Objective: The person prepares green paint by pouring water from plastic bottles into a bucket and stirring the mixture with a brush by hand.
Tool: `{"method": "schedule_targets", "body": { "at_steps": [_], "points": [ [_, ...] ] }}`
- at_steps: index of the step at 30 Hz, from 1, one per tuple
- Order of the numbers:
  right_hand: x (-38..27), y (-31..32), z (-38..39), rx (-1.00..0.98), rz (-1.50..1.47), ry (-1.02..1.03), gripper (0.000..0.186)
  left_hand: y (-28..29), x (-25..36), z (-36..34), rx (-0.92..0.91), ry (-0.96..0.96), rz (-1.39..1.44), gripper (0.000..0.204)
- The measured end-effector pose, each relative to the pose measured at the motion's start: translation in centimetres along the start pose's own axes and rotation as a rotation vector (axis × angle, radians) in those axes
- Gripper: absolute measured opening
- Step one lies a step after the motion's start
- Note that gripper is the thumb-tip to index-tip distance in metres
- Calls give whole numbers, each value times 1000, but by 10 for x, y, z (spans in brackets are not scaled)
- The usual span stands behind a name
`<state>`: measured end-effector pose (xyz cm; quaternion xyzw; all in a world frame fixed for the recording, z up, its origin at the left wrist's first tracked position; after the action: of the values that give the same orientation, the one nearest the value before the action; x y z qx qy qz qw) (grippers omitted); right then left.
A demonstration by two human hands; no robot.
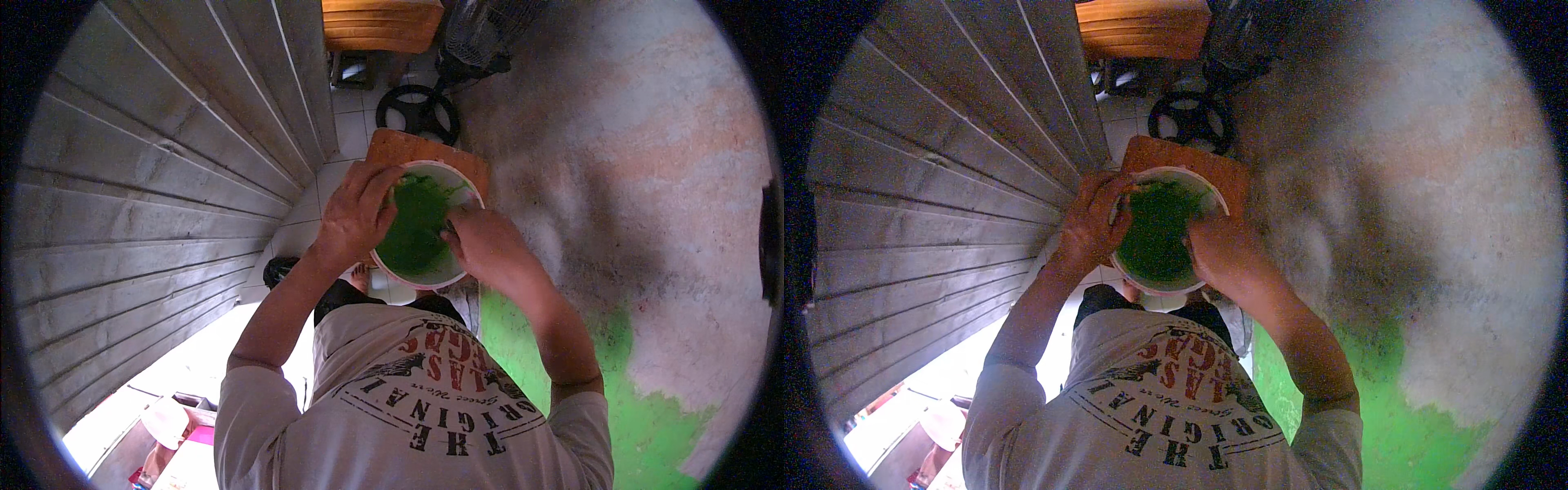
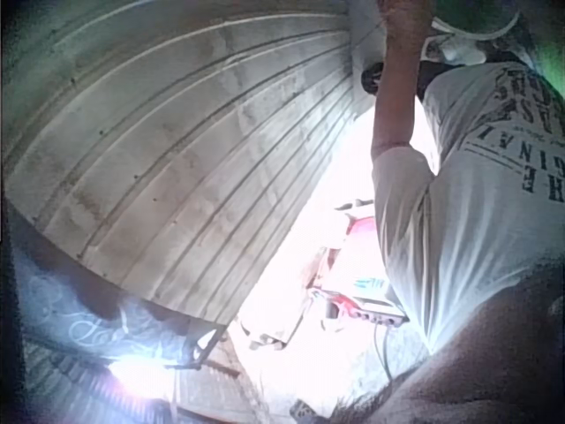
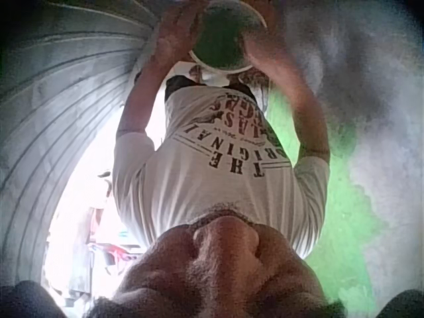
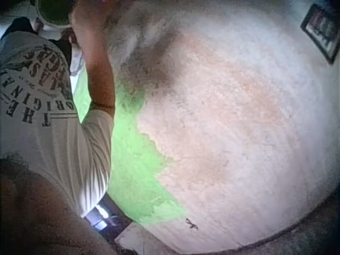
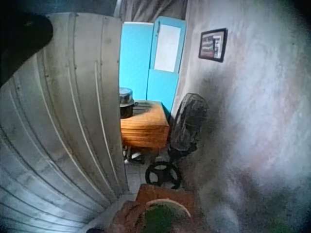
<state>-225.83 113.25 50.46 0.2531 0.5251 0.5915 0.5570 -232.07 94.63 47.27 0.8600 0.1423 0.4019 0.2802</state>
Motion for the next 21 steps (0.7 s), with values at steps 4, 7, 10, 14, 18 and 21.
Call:
{"method": "schedule_targets", "body": {
  "at_steps": [4, 7, 10, 14, 18, 21],
  "points": [
    [-11, -3, -16, 234, -85, -22, 21, -2, -3, -1, -19, 9, 17, 53],
    [-18, -10, -21, 357, -164, 179, 21, -2, -4, -2, -20, 1, 41, 53],
    [-23, -19, -17, 235, -310, 215, 22, -1, -1, -3, 2, -36, 20, 52],
    [-19, -16, -3, 63, -301, 187, 24, -1, -1, -1, -2, -20, 23, 52],
    [-1, -7, 6, -32, -173, -27, 24, -1, 2, -1, -19, -4, 7, 53],
    [5, 0, 3, 102, -137, -96, 25, -1, 1, -1, -2, -17, 19, 53]
  ]
}}
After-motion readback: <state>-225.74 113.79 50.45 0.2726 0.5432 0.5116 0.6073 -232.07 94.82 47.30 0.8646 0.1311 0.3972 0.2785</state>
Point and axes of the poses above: each hand's wrist, its own z-axis away from the middle knuckle, its own y-axis out of the back of the hand, x = y × z, the point moved 4 cm from there along -z, towards the middle knuckle, and after that the axes turned 8 degrees about y, right-handed, at the moved point
